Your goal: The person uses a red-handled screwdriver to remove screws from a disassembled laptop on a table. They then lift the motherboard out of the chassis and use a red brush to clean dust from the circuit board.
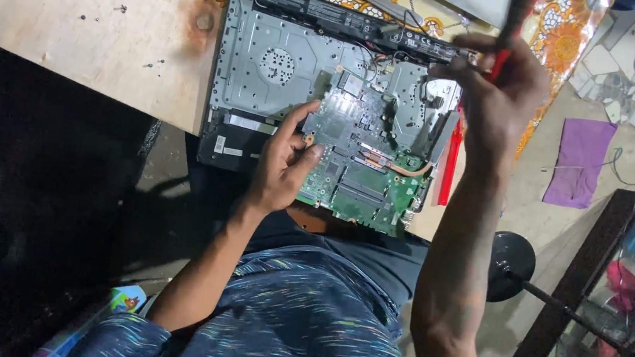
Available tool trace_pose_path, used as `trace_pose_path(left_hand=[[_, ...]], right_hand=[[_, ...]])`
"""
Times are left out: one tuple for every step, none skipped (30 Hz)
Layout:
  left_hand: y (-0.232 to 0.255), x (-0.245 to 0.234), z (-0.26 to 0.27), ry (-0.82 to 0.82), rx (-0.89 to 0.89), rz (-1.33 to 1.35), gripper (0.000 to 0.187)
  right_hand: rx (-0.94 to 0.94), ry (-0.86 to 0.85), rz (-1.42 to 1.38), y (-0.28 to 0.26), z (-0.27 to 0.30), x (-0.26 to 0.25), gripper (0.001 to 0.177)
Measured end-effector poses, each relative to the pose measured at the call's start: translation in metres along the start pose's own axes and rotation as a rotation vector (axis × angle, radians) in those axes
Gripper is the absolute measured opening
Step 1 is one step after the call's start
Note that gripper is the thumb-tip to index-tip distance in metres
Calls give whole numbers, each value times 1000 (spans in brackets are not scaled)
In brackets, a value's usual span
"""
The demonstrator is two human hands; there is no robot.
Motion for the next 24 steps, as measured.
trace_pose_path(left_hand=[[1,-1,0,-5,8,23,53],[3,-1,1,-9,7,23,53],[5,-1,0,-24,-3,101,53],[7,-2,0,-40,-14,180,54],[10,-2,2,-45,-13,178,54],[13,-4,3,-42,-26,213,54],[16,-5,5,-36,-41,247,54],[20,-7,6,-41,-43,246,54],[24,-9,8,-44,-46,260,55],[28,-11,9,-47,-49,274,56],[30,-15,11,-43,-51,272,56],[33,-21,13,-24,-27,272,56],[37,-27,14,-3,1,272,56],[40,-32,15,2,4,268,56],[44,-43,17,87,-2,213,58],[48,-56,21,172,-8,158,60],[47,-65,24,220,-2,148,60],[49,-75,27,253,30,144,60],[51,-85,29,280,66,140,60],[46,-95,36,322,76,129,60],[43,-105,39,361,118,149,58],[41,-114,42,399,161,169,57],[39,-120,44,411,174,161,57],[37,-128,47,490,183,186,59]], right_hand=[[-35,31,76,-7,4,-7,18],[-35,34,77,-5,12,-14,18],[-26,192,206,-4,21,-29,20],[-17,350,335,-5,31,-44,24],[-18,356,337,-3,42,-52,24],[-39,390,265,-1,53,-60,26],[-57,424,193,0,65,-68,28],[-55,428,195,1,75,-71,28],[-48,448,140,2,85,-73,30],[-41,468,86,4,95,-75,32],[-39,467,82,4,102,-75,32],[0,480,76,6,110,-74,30],[34,492,67,8,115,-73,30],[33,489,61,11,123,-75,30],[76,514,109,18,128,-76,29],[119,539,157,25,133,-74,29],[122,500,127,33,140,-76,29],[130,509,263,39,147,-81,23],[129,521,402,45,153,-86,17],[124,488,373,49,153,-83,17],[71,545,433,48,157,-86,15],[18,602,491,48,161,-89,15],[9,596,474,56,164,-97,15],[-40,590,604,61,166,-106,21]])
Point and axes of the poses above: each hand's wrist, its own z-axis away from the middle knuckle, its own x-axis out of the palm, y = z × x, the point moved 5 cm from there along -z, towards the middle knuckle, and after that the axes turned 9 degrees about -x, right-handed, at the moved point
